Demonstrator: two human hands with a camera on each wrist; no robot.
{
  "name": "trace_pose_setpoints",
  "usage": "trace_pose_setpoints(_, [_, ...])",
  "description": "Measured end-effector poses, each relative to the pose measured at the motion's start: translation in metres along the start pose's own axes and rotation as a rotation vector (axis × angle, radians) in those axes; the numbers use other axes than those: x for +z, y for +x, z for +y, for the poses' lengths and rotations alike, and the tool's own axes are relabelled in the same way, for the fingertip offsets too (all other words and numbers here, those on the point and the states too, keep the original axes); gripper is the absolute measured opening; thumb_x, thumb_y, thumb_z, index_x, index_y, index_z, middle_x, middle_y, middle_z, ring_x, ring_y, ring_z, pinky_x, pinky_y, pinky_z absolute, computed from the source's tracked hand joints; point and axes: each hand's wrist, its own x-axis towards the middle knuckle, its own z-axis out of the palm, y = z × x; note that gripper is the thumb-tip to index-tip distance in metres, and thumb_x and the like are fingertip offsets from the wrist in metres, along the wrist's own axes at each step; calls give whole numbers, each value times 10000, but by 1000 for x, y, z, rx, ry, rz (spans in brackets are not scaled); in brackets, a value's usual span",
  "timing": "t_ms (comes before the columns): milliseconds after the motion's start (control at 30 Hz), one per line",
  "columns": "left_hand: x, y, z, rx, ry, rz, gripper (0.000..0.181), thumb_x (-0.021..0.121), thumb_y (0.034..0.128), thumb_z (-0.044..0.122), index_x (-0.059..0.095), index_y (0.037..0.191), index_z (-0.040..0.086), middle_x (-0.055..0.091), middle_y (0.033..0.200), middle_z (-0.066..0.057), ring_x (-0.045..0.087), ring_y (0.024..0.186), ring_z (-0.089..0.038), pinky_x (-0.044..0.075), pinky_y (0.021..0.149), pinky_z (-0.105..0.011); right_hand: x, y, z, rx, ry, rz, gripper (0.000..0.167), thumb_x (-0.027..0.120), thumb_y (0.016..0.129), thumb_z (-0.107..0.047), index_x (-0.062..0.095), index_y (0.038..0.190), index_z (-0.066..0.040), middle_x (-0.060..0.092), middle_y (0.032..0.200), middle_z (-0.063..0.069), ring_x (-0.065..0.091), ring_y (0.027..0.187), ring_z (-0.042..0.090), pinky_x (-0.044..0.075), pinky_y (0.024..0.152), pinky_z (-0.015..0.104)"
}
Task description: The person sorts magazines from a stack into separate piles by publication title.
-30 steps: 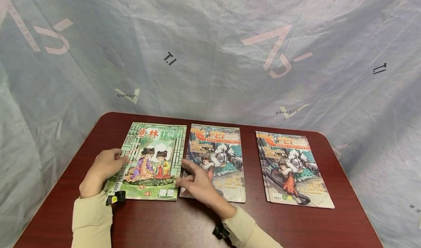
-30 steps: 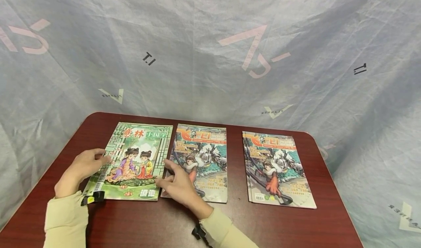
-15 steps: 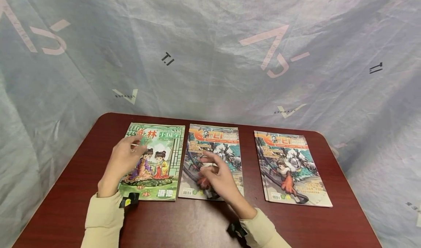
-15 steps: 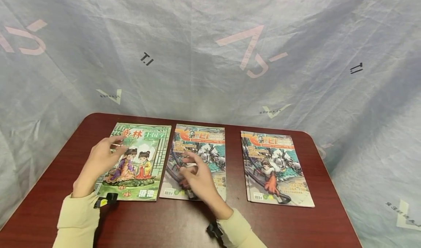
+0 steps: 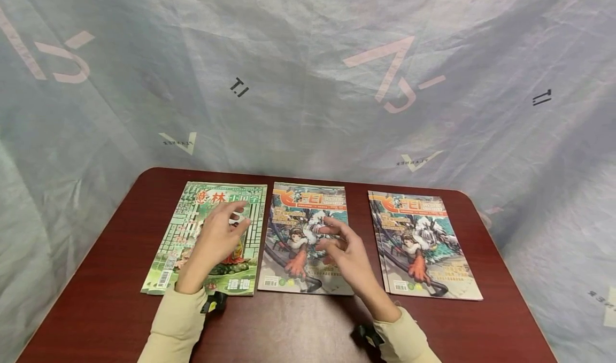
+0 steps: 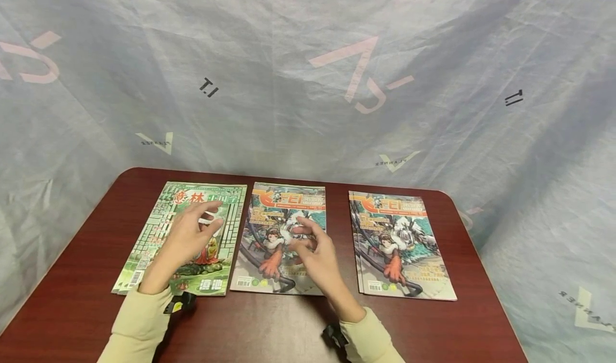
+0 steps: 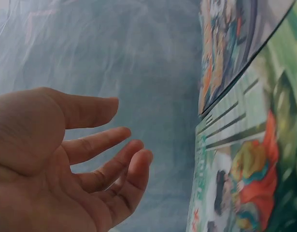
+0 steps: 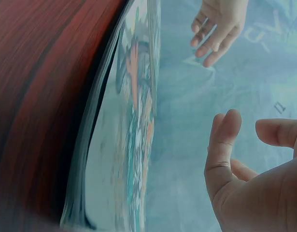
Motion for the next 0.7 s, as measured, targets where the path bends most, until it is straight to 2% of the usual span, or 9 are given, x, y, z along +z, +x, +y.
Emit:
trace_pose_setpoints(233, [17, 1, 4, 2, 45, -36, 450, 732, 1072, 108, 660, 1498, -17, 642, 1367, -258, 698, 982, -339, 602, 869, -533, -14, -2, 3, 6, -18, 32, 545, 635, 1074, 53, 538, 1607, -11, 621, 1414, 330, 772, 989, 340, 640, 706, 304])
trace_pose_setpoints(400, [26, 1, 4, -8, 42, -75, 459, 732, 1072, 109, 651, 1501, -33, 631, 1392, -266, 674, 905, -274, 588, 883, -539, -20, -1, 5, 2, -20, 47, 534, 632, 1073, 57, 543, 1596, -4, 625, 1408, 339, 775, 993, 343, 639, 703, 305])
trace_pose_setpoints(533, [35, -1, 4, -16, 48, -94, 481, 738, 1065, 102, 636, 1512, -44, 639, 1391, -271, 681, 1009, -337, 567, 939, -577, -25, 2, 9, 15, -38, 64, 517, 640, 1084, 36, 557, 1590, -30, 635, 1419, 328, 774, 983, 296, 631, 699, 305])
trace_pose_setpoints(700, [44, -1, 5, -59, 17, -106, 547, 729, 1071, 103, 570, 1577, -31, 662, 1372, -250, 676, 1170, -404, 572, 954, -589, -32, 5, 15, 45, -61, 86, 523, 637, 1090, 33, 547, 1602, -28, 628, 1434, 314, 761, 1004, 243, 622, 707, 293])
